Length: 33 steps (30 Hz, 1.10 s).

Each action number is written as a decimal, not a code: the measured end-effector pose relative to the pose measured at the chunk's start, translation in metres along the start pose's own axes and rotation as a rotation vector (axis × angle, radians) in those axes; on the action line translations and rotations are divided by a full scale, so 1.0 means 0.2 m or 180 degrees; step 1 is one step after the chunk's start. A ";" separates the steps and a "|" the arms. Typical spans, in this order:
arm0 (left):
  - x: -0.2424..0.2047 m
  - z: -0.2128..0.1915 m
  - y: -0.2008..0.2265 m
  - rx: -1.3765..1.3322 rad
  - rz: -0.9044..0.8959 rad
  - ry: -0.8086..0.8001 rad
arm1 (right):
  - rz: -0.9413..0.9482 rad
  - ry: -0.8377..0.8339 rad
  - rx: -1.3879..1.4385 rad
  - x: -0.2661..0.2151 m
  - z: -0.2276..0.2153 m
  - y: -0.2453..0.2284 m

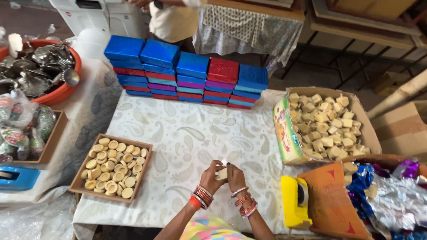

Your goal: The person wipes small wooden items with a white cloth one at a time. She picks each item from a box, rubs it with the cloth, and places it on the table. The task continues repeatedly throughout the clip.

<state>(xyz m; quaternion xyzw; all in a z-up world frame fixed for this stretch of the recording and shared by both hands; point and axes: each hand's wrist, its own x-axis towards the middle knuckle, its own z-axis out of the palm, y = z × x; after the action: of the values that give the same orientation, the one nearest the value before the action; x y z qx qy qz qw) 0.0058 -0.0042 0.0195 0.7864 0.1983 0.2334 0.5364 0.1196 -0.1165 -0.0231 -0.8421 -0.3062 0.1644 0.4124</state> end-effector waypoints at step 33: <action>0.01 -0.19 -0.35 -0.3314 -0.2353 -0.1093 | 0.1065 0.1420 0.1985 -0.15 0.57 0.14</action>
<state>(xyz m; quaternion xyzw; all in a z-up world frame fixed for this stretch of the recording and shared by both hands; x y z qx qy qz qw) -0.0181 0.0495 -0.0345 0.3305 0.2281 -0.0294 0.9154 0.0460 -0.0815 -0.1143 -0.7300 -0.0039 0.1274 0.6714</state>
